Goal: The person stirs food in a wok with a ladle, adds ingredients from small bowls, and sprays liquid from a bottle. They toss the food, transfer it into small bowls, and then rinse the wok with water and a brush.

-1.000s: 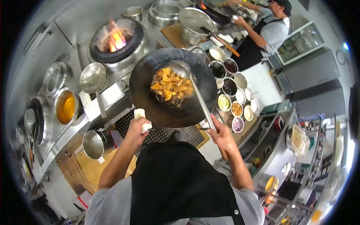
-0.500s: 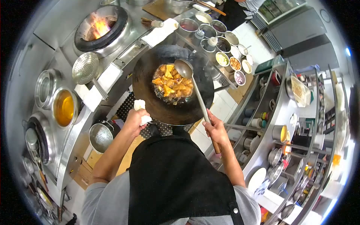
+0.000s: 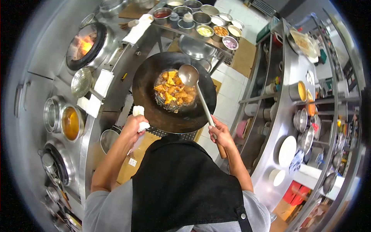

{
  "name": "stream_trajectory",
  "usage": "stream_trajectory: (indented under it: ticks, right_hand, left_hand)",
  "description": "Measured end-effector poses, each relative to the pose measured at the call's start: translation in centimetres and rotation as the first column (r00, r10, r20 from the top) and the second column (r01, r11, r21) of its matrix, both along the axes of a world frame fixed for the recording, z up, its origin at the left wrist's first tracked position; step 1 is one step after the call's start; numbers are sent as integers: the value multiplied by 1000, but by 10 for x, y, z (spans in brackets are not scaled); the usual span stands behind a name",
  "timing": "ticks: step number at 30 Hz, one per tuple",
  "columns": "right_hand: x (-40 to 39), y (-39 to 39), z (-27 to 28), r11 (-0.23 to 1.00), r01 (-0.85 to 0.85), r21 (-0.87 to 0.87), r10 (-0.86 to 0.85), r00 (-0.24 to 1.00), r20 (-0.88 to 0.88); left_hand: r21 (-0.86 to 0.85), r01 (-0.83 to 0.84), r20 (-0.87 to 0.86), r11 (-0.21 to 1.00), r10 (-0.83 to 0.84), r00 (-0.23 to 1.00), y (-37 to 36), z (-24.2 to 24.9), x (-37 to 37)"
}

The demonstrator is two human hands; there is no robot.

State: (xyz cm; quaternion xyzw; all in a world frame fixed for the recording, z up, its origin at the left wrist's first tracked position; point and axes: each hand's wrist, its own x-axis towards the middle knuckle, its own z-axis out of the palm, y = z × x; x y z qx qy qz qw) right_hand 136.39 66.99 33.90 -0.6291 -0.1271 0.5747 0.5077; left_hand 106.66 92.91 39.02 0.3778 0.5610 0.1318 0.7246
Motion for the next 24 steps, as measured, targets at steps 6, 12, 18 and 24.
stream_trajectory:
  ticks: [6, 12, 18, 24]
  right_hand:
    - [-17, -111, -22, 994, 105, 31, -104, 994, -20]
    - [-33, -240, -36, 965, 251, 77, -242, 965, -104]
    - [-51, -336, -14, 921, 388, 40, -377, 911, -166]
    - [-73, -387, -2, 863, 503, 53, -486, 854, -187]
  left_hand:
    - [9, 109, -16, 994, -109, 994, -82, -1, 13]
    - [-28, 222, -51, 975, -223, 973, -176, -17, 31]
    - [-52, 321, 28, 946, -320, 947, -242, -24, 47]
    - [-21, 411, 24, 912, -410, 912, -280, -3, 70]
